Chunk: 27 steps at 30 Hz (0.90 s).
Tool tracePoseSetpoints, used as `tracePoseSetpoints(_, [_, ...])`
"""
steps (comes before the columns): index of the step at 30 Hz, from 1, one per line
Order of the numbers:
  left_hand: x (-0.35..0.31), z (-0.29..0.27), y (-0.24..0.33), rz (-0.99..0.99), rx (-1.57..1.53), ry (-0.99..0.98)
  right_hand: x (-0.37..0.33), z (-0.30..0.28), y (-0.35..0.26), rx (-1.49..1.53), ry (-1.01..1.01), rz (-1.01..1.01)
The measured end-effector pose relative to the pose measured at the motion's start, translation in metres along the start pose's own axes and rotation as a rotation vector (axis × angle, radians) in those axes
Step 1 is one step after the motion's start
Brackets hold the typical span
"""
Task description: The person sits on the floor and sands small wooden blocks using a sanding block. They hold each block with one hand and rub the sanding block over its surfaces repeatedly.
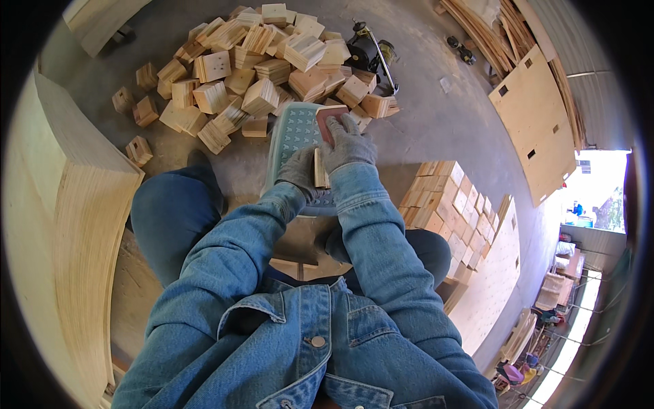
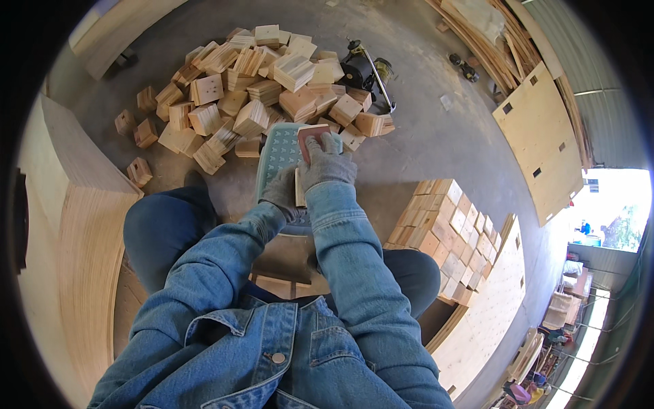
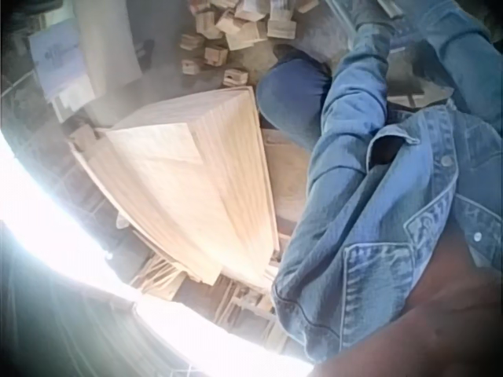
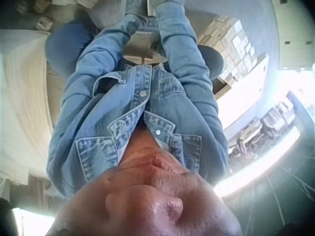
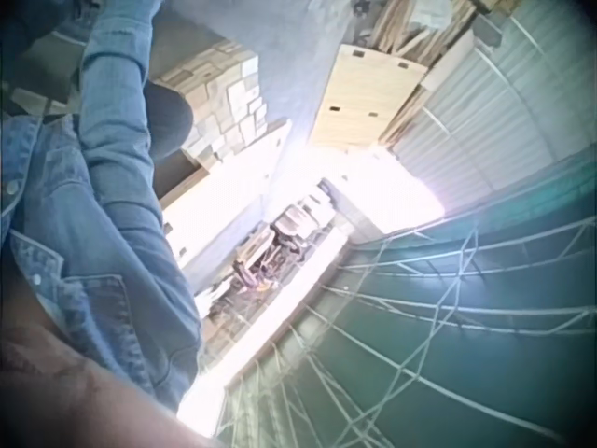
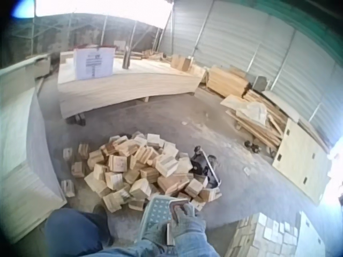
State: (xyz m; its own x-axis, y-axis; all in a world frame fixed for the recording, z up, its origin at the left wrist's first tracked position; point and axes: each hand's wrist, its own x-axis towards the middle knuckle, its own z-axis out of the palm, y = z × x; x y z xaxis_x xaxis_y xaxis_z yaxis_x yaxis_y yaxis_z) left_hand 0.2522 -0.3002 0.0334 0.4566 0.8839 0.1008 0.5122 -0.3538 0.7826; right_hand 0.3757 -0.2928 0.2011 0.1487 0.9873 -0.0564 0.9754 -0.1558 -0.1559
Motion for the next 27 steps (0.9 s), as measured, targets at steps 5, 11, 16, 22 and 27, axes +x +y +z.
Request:
tracePoseSetpoints(5, [-0.006,-0.006,0.0,-0.068,-0.141,-0.015,-0.074,-0.011,0.0,-0.037,0.001,-0.037])
tracePoseSetpoints(11, [0.004,0.015,-0.019,-0.04,-0.23,-0.074,-0.162,-0.007,0.013,0.016,0.052,-0.151])
tracePoseSetpoints(16, [-0.002,-0.003,0.006,-0.058,-0.203,-0.035,-0.137,-0.008,0.019,-0.02,0.092,-0.159])
tracePoseSetpoints(22, [-0.006,0.001,0.003,0.0,0.01,0.019,-0.013,-0.015,0.021,-0.024,-0.035,0.055])
tracePoseSetpoints(27, [-0.004,0.012,-0.007,-0.04,-0.007,0.024,-0.021,-0.012,0.022,-0.017,-0.005,0.05])
